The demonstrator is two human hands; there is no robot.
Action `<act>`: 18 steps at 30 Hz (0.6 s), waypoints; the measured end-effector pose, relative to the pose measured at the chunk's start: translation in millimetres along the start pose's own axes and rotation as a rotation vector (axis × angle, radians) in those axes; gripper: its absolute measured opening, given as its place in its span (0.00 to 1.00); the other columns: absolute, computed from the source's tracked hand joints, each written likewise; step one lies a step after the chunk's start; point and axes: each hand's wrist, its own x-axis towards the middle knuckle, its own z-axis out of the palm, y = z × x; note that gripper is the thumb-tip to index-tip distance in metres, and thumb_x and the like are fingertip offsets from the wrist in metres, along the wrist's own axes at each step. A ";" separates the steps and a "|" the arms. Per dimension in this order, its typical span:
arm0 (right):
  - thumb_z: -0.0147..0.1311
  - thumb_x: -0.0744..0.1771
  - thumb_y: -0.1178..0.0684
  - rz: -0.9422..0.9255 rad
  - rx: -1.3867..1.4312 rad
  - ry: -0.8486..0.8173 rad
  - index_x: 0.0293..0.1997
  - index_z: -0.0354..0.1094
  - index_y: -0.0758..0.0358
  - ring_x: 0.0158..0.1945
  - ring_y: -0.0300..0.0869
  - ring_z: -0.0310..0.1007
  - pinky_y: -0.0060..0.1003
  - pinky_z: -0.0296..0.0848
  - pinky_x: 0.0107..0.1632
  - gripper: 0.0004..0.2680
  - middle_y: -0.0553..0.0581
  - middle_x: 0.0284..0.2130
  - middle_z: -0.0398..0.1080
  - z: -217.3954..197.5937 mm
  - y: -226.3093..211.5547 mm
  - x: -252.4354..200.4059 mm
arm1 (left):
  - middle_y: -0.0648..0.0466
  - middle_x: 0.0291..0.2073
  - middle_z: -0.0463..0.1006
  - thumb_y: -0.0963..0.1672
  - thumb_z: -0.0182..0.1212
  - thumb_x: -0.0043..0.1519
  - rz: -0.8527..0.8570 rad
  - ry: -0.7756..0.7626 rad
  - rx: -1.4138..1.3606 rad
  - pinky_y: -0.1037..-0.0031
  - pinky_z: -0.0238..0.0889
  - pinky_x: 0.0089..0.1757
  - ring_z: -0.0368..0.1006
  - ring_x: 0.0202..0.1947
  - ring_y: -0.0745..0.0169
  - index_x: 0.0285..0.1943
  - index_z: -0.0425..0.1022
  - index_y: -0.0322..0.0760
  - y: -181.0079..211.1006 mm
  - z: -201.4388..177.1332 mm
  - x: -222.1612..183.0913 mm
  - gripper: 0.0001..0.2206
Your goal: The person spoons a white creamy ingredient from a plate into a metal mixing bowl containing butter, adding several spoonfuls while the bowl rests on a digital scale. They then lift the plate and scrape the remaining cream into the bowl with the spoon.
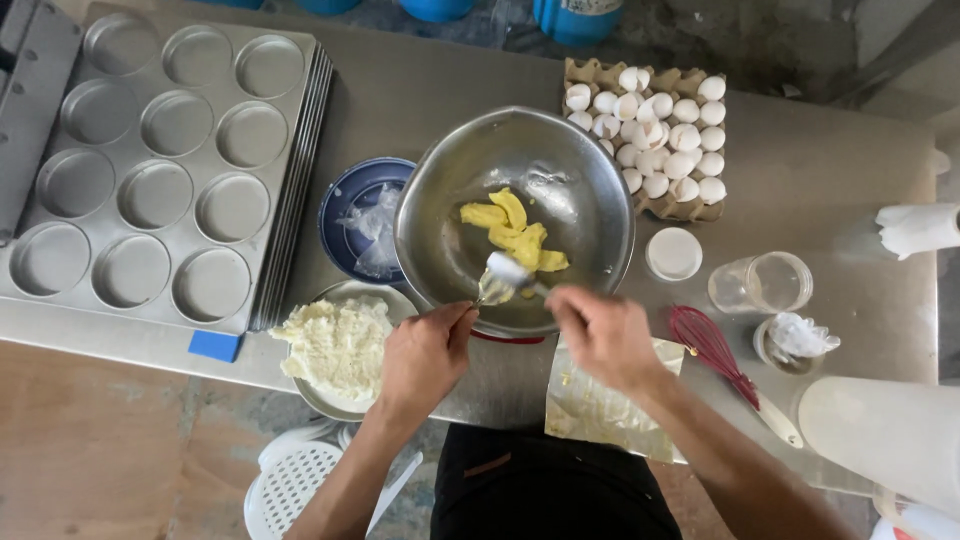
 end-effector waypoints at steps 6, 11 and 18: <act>0.49 0.71 0.54 0.271 -0.096 -0.178 0.45 0.76 0.58 0.12 0.40 0.67 0.37 0.63 0.13 0.07 0.55 0.19 0.74 12.7 32.7 -6.5 | 0.45 0.25 0.81 0.45 0.62 0.62 -0.010 -0.005 -0.026 0.58 0.72 0.31 0.79 0.25 0.43 0.42 0.84 0.41 -0.7 1.4 2.1 0.07; 0.49 0.71 0.54 0.021 -0.081 -0.061 0.45 0.73 0.56 0.19 0.36 0.70 0.32 0.68 0.21 0.05 0.52 0.24 0.75 3.8 22.3 -8.0 | 0.44 0.24 0.81 0.44 0.62 0.62 -0.006 -0.008 -0.018 0.57 0.71 0.31 0.78 0.25 0.41 0.41 0.85 0.40 2.2 4.2 4.8 0.07; 0.46 0.72 0.55 0.289 -0.122 -0.005 0.44 0.73 0.57 0.14 0.36 0.67 0.33 0.64 0.13 0.06 0.48 0.40 0.79 -74.1 -20.7 23.7 | 0.45 0.24 0.82 0.45 0.61 0.63 -0.058 -0.031 -0.126 0.62 0.70 0.27 0.79 0.22 0.47 0.42 0.83 0.39 -7.7 2.6 7.1 0.07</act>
